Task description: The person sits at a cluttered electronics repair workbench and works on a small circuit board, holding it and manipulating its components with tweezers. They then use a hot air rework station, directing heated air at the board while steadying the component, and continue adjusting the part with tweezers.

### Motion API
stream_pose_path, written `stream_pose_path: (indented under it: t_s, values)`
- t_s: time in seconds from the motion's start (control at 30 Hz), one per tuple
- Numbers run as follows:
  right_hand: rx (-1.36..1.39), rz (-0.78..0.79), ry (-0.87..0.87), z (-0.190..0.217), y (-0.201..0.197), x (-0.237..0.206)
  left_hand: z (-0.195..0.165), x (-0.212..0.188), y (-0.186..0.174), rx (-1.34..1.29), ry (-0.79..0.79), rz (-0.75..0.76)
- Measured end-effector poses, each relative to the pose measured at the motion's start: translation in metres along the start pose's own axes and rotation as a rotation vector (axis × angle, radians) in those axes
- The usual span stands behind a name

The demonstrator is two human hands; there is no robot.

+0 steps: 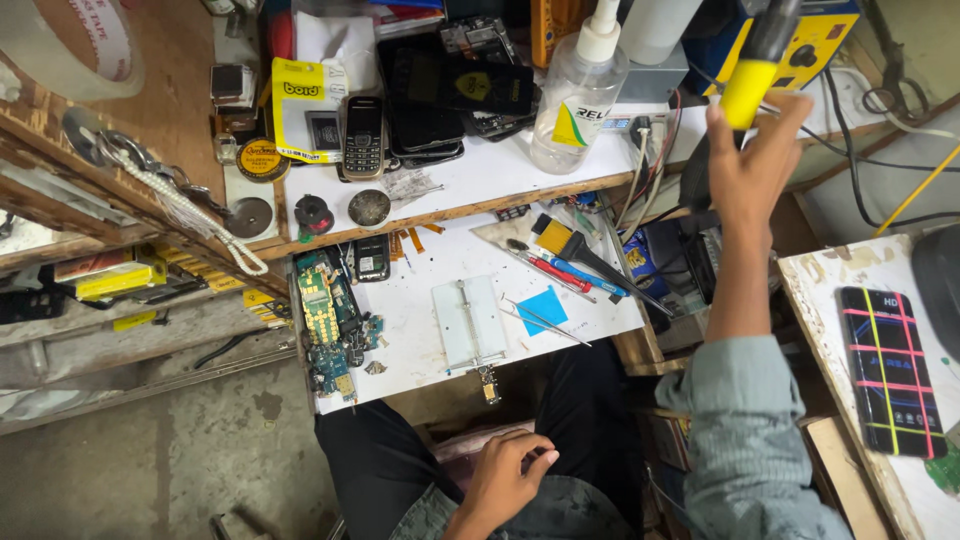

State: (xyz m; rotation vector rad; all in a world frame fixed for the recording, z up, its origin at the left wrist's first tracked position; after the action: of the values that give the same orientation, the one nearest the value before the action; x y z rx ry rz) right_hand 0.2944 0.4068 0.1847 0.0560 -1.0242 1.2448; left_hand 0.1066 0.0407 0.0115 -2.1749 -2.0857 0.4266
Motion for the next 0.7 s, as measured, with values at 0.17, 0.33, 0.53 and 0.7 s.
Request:
stream_pose_path:
  t_s: [0.17, 0.33, 0.53, 0.7]
  values:
    - [0.045, -0.032, -0.289, 0.017, 0.018, 0.048, 0.003, 0.005, -0.004, 0.015, -0.003, -0.020]
    - [-0.055, -0.055, -0.292, 0.030, 0.048, 0.084, 0.009, 0.006, -0.011, 0.035, -0.079, -0.014]
    - [-0.042, -0.084, -0.236, 0.033, 0.062, 0.097, 0.013, 0.007, -0.021, 0.011, -0.065, -0.058]
    - [-0.060, -0.084, -0.268, 0.023, 0.060, 0.094, 0.021, 0.008, -0.022, -0.019, -0.099, -0.027]
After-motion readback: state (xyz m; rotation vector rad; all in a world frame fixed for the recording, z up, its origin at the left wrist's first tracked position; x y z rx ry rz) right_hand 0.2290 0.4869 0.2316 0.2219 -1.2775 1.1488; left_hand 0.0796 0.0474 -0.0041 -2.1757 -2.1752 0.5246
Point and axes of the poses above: each hand's wrist, its own x-axis towards the middle knuckle, its own y-axis out of the palm, z = x × y, the point moved 5 cm from there along x, towards the middle knuckle, and after that the axes turned 2 degrees about z, right-handed, at the moved point
